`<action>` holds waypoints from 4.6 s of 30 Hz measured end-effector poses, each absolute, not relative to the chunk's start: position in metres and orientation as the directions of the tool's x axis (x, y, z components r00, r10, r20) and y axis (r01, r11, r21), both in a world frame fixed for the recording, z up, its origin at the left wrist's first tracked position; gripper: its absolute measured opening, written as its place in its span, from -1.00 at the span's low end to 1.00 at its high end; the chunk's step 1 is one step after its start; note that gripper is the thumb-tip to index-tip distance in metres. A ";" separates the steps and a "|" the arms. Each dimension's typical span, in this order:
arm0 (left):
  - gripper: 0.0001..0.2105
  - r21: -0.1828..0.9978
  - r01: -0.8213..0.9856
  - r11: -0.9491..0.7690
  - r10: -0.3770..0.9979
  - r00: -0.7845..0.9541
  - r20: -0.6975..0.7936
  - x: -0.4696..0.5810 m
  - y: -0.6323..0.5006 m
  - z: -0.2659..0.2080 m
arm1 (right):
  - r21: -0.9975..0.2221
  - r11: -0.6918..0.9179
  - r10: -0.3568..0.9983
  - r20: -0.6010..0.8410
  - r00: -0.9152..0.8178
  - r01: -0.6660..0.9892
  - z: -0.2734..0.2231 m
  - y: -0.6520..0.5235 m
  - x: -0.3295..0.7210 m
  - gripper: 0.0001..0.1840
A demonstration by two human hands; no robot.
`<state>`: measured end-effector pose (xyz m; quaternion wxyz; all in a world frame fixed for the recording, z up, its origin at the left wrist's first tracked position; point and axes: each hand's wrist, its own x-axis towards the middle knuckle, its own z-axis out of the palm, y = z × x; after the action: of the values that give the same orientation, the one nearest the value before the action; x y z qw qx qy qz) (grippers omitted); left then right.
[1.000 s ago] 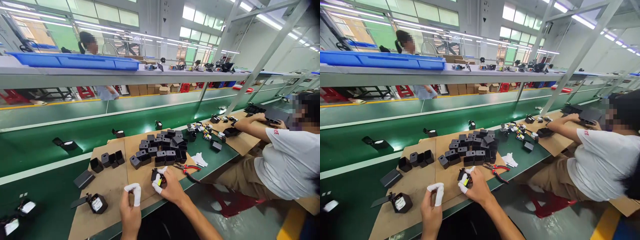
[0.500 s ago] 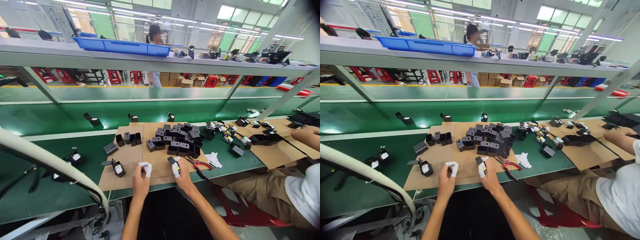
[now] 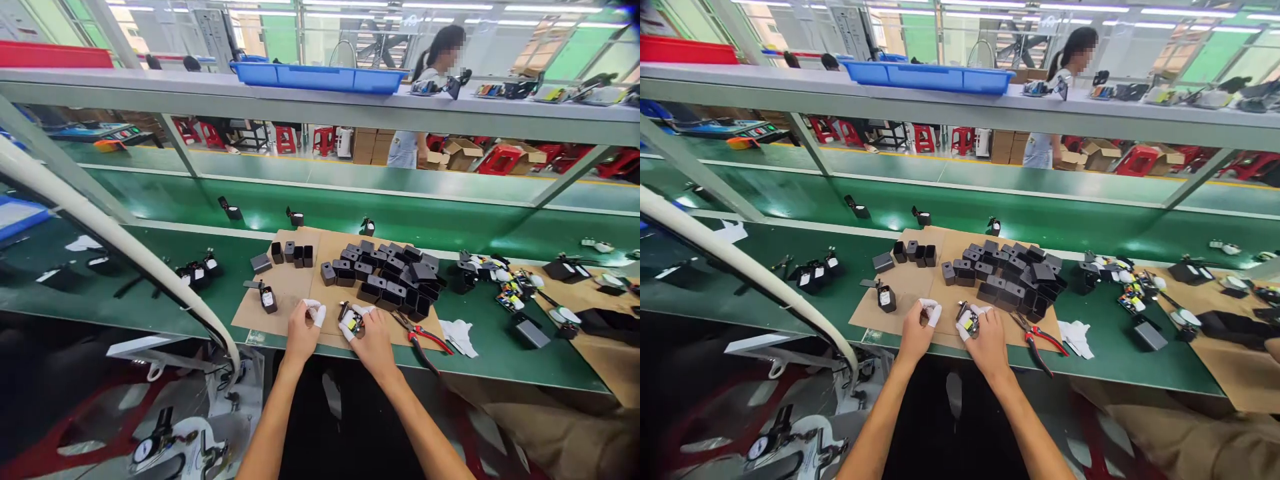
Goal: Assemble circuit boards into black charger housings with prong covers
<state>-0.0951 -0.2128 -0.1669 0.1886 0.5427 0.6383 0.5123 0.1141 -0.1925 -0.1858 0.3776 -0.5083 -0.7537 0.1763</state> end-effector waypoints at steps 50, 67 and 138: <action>-0.37 0.669 0.742 -0.030 0.981 -0.108 0.163 -0.193 -0.209 -0.171 | -0.242 0.223 0.929 0.346 -0.131 0.944 -0.160 -0.224 0.273 -0.71; -0.72 0.682 0.690 -0.241 0.970 0.175 0.166 -0.105 -0.252 -0.098 | -0.567 0.417 0.906 0.193 -0.378 0.710 -0.083 -0.267 0.259 -0.81; -0.69 -0.099 0.861 -0.499 0.804 0.503 0.317 -0.073 -0.257 -0.053 | -0.556 0.499 0.691 -0.208 -0.692 0.665 -0.018 -0.234 0.213 -0.74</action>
<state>-0.0726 -0.2569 -0.0534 -0.1227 0.8580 0.4852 0.1150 0.2128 -0.2338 -0.0180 0.0209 -0.3917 -0.8654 0.3118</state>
